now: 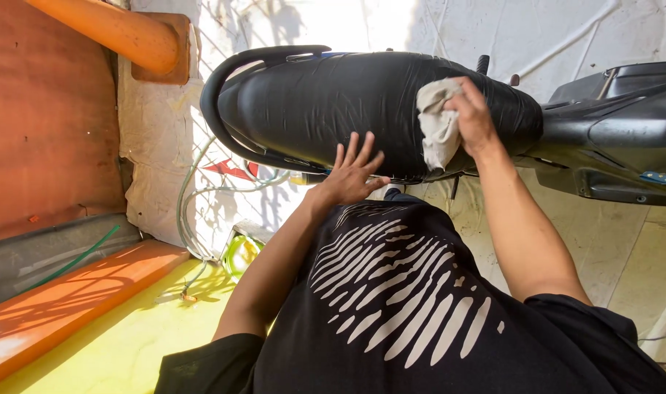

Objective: The person wipes the black seat of a motorcycle using a white cloth. They hold the seat with their left hand while scrubbing the surface with their right hand, moving the cloth back and forth across the seat. The person occasionally adjusts the cloth to use a cleaner section.

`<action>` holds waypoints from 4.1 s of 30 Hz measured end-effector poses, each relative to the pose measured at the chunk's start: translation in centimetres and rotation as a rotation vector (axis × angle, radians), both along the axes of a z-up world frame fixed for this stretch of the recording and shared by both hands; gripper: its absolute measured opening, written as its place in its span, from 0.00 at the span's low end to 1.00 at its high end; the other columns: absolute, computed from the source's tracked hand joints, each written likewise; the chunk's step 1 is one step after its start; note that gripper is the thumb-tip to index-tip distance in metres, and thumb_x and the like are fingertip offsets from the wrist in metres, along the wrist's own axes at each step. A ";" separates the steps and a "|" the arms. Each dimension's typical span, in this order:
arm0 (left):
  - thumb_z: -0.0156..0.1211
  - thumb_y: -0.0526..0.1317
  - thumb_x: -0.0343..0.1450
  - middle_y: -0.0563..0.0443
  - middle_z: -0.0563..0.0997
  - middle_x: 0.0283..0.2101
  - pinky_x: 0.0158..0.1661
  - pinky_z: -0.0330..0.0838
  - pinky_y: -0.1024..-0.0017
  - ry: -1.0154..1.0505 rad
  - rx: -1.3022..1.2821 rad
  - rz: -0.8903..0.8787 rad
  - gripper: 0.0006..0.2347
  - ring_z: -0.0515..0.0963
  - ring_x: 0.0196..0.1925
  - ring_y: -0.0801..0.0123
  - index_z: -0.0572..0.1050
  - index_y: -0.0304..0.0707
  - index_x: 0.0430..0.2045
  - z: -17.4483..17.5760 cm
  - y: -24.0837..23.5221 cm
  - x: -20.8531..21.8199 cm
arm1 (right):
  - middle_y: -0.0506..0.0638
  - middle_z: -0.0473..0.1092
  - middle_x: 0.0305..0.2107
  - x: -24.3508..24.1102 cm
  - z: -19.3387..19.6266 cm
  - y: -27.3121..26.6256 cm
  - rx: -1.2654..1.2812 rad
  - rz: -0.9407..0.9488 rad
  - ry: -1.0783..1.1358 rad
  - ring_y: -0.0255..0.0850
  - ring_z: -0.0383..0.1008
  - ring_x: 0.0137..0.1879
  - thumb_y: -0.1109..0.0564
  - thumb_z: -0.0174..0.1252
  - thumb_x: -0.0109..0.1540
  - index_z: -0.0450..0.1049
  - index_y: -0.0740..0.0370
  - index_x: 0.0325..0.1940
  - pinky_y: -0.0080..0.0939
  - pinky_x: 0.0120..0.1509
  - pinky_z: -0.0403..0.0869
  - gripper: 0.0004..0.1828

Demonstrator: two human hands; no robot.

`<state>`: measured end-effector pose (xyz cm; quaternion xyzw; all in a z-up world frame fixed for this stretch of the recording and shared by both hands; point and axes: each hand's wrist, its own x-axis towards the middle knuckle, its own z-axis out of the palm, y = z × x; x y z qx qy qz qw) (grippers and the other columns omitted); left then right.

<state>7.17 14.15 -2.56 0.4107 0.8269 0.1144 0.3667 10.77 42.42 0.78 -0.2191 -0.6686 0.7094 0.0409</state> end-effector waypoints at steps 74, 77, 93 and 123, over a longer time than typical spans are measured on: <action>0.41 0.54 0.76 0.39 0.74 0.64 0.62 0.68 0.65 -0.181 0.596 1.025 0.26 0.76 0.64 0.53 0.68 0.32 0.62 9.1 -17.3 -13.0 | 0.56 0.72 0.45 -21.2 -2.2 -20.4 0.705 0.317 -0.136 0.51 0.69 0.44 0.60 0.53 0.62 0.68 0.56 0.54 0.47 0.41 0.73 0.15; 0.39 0.53 0.77 0.38 0.75 0.63 0.61 0.69 0.65 -0.151 0.640 1.061 0.25 0.77 0.64 0.53 0.69 0.33 0.62 9.3 -17.2 -13.1 | 0.53 0.71 0.50 -19.9 -1.2 -25.9 1.026 0.355 0.211 0.53 0.59 0.47 0.64 0.54 0.56 0.74 0.61 0.50 0.47 0.48 0.65 0.18; 0.49 0.45 0.81 0.36 0.71 0.66 0.66 0.63 0.50 0.193 0.681 1.054 0.16 0.70 0.67 0.42 0.73 0.38 0.60 4.3 -14.3 -11.1 | 0.30 0.73 0.50 8.1 -5.4 -9.9 1.447 0.636 0.589 0.41 0.63 0.50 0.52 0.49 0.68 0.71 0.45 0.36 0.39 0.48 0.64 0.08; 0.52 0.52 0.76 0.43 0.47 0.79 0.73 0.31 0.47 0.680 0.138 0.217 0.31 0.41 0.80 0.49 0.51 0.49 0.76 0.7 7.7 -2.8 | 0.52 0.58 0.71 -1.3 -8.4 -4.9 1.340 0.063 0.124 0.56 0.51 0.78 0.53 0.51 0.66 0.67 0.51 0.70 0.64 0.78 0.49 0.26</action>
